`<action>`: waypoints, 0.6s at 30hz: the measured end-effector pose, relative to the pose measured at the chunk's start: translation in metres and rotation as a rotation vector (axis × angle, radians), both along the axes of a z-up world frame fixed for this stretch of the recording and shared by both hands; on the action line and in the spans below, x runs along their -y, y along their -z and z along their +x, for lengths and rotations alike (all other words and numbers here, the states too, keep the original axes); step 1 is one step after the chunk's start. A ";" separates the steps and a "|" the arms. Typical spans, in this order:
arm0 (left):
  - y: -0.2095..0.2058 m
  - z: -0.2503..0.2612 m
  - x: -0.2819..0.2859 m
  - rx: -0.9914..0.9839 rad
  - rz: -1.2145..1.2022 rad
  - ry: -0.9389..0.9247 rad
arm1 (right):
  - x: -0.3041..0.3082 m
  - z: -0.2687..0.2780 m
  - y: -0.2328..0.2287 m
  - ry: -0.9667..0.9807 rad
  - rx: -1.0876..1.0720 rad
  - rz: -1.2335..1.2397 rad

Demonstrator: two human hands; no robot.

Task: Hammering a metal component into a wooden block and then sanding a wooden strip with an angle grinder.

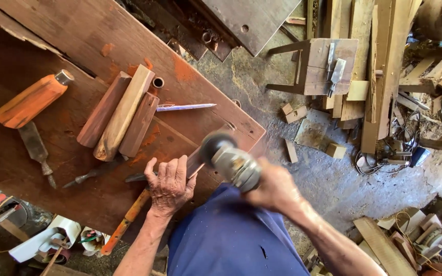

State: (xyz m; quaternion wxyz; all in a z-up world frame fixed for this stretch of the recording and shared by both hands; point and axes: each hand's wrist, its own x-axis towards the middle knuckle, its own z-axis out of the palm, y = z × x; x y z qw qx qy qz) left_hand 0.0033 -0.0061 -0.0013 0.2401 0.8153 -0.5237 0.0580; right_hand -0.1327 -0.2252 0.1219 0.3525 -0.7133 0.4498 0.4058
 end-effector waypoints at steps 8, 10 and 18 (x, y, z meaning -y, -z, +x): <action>0.002 0.000 -0.002 0.016 0.013 0.022 | 0.008 -0.007 -0.009 0.124 -0.041 -0.103; 0.003 -0.001 -0.001 0.016 0.014 0.024 | 0.003 -0.020 0.004 0.112 -0.037 -0.078; -0.001 0.000 0.000 -0.007 0.011 0.025 | -0.003 -0.020 0.007 -0.003 -0.006 -0.077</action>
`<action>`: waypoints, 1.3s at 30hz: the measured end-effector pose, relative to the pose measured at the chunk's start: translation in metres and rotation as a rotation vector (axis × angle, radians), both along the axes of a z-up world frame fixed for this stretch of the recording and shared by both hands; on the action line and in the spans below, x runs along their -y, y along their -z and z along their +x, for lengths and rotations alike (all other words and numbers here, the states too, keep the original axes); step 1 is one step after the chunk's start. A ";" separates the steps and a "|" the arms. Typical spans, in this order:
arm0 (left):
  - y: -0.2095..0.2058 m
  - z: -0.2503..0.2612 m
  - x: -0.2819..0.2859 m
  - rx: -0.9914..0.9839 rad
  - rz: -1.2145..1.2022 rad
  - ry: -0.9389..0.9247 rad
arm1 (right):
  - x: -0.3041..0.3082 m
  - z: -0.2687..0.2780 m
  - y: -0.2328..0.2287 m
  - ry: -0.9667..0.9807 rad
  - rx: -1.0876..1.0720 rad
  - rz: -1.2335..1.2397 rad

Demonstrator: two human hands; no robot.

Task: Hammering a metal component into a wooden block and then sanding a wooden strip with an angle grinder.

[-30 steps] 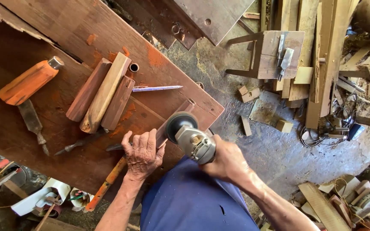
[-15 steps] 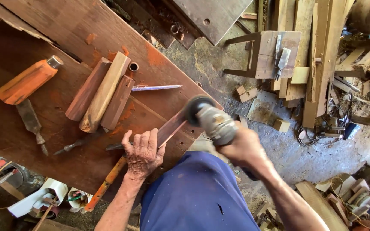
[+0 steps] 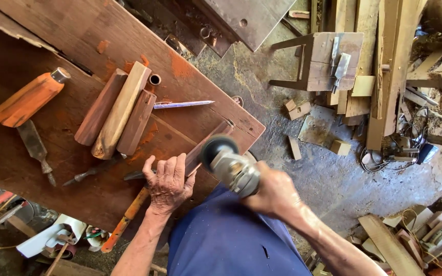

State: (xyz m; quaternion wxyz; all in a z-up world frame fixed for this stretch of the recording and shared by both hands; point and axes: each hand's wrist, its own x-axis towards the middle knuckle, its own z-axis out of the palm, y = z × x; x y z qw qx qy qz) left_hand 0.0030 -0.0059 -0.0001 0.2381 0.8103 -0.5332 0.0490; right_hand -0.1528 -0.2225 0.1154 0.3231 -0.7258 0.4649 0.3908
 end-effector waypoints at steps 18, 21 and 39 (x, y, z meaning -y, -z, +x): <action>-0.005 0.004 0.002 -0.007 -0.041 0.006 | 0.039 0.015 -0.040 0.359 0.017 -0.092; -0.005 0.004 -0.002 -0.024 -0.053 0.006 | 0.051 -0.008 -0.049 0.670 0.206 -0.161; 0.000 -0.001 -0.001 0.063 -0.042 -0.061 | -0.009 0.019 -0.006 0.083 0.069 0.055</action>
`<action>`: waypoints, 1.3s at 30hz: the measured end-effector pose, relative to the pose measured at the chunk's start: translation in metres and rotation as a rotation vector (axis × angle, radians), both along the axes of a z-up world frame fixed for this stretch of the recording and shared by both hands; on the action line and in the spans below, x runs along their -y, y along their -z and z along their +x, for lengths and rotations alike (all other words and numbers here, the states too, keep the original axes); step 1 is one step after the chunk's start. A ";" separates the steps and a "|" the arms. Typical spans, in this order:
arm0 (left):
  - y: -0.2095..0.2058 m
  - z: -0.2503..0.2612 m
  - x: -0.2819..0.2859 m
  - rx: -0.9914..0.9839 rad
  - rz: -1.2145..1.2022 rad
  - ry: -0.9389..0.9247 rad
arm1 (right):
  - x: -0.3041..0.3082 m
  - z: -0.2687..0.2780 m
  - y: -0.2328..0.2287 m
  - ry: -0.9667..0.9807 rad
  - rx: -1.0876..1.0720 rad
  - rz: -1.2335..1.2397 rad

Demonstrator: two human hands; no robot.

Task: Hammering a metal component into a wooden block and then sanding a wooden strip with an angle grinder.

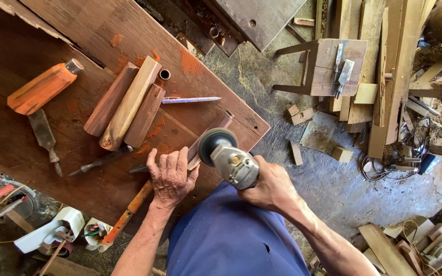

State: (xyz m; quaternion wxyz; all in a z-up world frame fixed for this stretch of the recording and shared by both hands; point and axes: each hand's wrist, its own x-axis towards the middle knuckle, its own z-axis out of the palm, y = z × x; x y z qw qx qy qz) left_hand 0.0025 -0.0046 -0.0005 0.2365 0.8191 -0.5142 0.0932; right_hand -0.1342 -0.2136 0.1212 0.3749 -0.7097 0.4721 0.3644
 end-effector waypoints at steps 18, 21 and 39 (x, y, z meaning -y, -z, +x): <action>0.000 0.002 0.001 -0.033 0.019 0.016 | 0.021 0.007 -0.001 0.102 -0.021 -0.080; 0.001 0.003 0.001 -0.034 0.015 0.008 | 0.024 0.003 0.004 0.135 -0.089 -0.087; -0.009 0.003 0.001 -0.074 0.038 0.007 | 0.051 -0.032 -0.029 0.645 0.048 -0.163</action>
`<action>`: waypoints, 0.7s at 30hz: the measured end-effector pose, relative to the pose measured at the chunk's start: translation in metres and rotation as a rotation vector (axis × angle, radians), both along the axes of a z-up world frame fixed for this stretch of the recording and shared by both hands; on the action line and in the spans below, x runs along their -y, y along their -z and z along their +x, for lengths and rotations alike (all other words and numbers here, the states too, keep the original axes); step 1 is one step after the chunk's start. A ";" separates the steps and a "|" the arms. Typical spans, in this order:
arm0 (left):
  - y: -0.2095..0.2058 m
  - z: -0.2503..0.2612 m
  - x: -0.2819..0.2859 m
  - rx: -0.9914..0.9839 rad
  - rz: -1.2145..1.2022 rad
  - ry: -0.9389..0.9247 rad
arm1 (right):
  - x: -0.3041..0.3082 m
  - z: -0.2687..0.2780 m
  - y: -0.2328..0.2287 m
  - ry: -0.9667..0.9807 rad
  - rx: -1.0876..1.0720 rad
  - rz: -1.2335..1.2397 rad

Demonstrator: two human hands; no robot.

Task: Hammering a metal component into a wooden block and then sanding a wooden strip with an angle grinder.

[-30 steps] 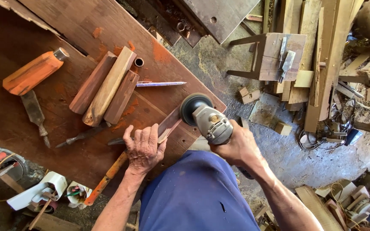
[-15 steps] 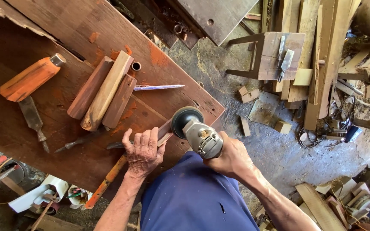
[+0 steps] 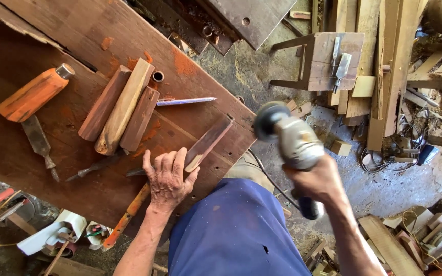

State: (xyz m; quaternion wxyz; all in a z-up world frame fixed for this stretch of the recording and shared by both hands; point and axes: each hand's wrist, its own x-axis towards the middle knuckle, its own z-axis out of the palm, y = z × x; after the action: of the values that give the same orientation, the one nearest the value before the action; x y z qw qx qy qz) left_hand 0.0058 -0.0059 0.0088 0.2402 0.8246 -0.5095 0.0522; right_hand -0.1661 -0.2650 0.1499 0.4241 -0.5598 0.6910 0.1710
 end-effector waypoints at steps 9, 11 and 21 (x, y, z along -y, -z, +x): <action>0.006 -0.001 0.003 0.021 -0.005 -0.020 | -0.017 0.001 -0.006 0.060 0.098 0.008; 0.006 -0.002 0.004 0.060 0.013 -0.040 | -0.027 0.001 0.005 -0.039 0.063 0.028; 0.010 -0.003 0.004 0.076 0.031 -0.037 | -0.041 0.027 0.028 -0.501 -0.057 0.196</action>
State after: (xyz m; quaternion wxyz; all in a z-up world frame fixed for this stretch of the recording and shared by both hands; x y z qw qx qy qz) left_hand 0.0023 -0.0100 -0.0013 0.2068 0.8348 -0.5039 0.0800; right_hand -0.1392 -0.2244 0.1223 0.4012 -0.6647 0.5225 0.3524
